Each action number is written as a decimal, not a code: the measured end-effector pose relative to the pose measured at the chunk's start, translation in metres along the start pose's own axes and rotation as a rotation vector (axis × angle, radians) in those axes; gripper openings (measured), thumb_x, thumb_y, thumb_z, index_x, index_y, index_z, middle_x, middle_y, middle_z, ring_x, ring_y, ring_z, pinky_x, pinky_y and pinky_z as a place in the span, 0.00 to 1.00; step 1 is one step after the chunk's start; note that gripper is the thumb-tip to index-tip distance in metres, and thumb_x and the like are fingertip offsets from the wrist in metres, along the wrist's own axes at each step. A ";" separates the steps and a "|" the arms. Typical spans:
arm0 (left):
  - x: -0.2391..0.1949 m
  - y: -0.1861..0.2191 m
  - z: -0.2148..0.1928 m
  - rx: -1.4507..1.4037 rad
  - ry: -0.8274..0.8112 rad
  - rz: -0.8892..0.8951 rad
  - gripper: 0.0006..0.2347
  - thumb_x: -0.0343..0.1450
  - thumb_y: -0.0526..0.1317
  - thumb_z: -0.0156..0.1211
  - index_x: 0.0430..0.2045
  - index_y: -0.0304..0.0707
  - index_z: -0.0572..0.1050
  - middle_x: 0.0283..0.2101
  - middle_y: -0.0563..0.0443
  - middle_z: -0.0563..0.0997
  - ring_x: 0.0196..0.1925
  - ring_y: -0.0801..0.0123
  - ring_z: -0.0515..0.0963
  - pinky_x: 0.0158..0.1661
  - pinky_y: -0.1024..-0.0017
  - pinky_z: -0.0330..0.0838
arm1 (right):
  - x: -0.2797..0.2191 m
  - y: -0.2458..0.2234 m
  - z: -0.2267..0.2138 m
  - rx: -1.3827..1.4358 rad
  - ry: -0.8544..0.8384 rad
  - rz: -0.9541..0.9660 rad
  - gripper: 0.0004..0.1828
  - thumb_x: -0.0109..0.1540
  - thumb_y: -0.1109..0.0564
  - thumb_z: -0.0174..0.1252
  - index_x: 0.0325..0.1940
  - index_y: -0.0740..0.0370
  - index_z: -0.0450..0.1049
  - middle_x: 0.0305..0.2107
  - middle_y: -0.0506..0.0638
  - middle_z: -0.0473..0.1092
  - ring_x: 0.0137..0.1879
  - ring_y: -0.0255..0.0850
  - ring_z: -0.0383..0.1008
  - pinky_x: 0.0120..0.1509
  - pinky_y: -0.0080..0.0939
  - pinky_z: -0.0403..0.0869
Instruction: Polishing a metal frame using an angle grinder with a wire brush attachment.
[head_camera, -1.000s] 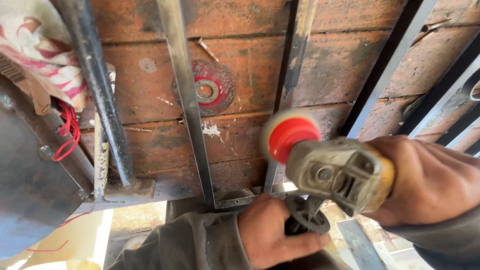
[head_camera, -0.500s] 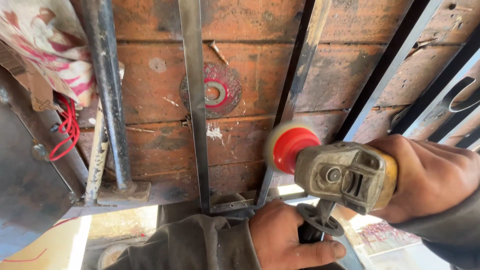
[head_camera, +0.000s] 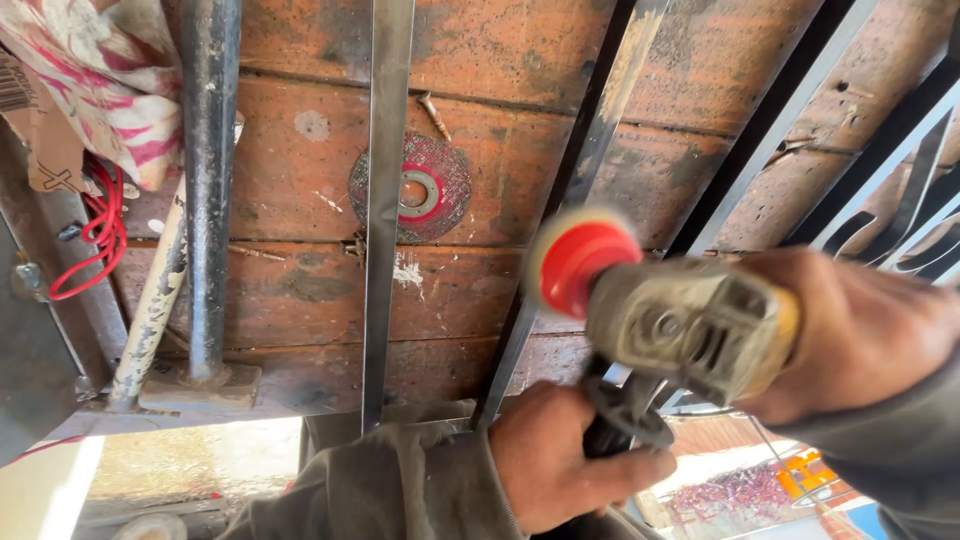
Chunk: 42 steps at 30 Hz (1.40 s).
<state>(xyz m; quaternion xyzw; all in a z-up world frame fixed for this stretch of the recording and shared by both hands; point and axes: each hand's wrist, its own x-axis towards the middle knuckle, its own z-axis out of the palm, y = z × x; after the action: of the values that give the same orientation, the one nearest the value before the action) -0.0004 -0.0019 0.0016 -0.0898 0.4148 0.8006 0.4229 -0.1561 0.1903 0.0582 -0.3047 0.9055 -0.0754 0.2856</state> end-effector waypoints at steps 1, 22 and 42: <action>-0.002 0.002 0.000 -0.016 -0.024 -0.021 0.16 0.73 0.54 0.61 0.36 0.40 0.81 0.26 0.52 0.82 0.30 0.68 0.85 0.36 0.68 0.79 | 0.003 -0.004 -0.002 -0.035 -0.024 -0.018 0.27 0.46 0.52 0.77 0.42 0.66 0.74 0.26 0.57 0.75 0.29 0.46 0.79 0.32 0.44 0.74; -0.041 -0.054 0.041 0.862 0.732 0.484 0.24 0.67 0.39 0.68 0.61 0.54 0.76 0.26 0.57 0.75 0.16 0.74 0.74 0.23 0.73 0.75 | -0.005 -0.003 0.000 -0.116 0.036 0.017 0.25 0.50 0.49 0.75 0.45 0.60 0.74 0.24 0.49 0.74 0.28 0.43 0.77 0.30 0.43 0.73; -0.022 0.007 0.010 0.944 0.599 0.606 0.22 0.70 0.44 0.65 0.61 0.50 0.76 0.24 0.54 0.71 0.17 0.70 0.70 0.24 0.68 0.74 | 0.004 0.033 0.000 -0.107 0.001 -0.033 0.40 0.46 0.36 0.76 0.45 0.66 0.67 0.26 0.53 0.76 0.26 0.41 0.77 0.26 0.41 0.72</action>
<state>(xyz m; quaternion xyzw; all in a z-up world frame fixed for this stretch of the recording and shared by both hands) 0.0102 -0.0098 0.0228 0.0077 0.8304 0.5558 0.0375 -0.1752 0.2140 0.0459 -0.3343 0.9032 -0.0316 0.2672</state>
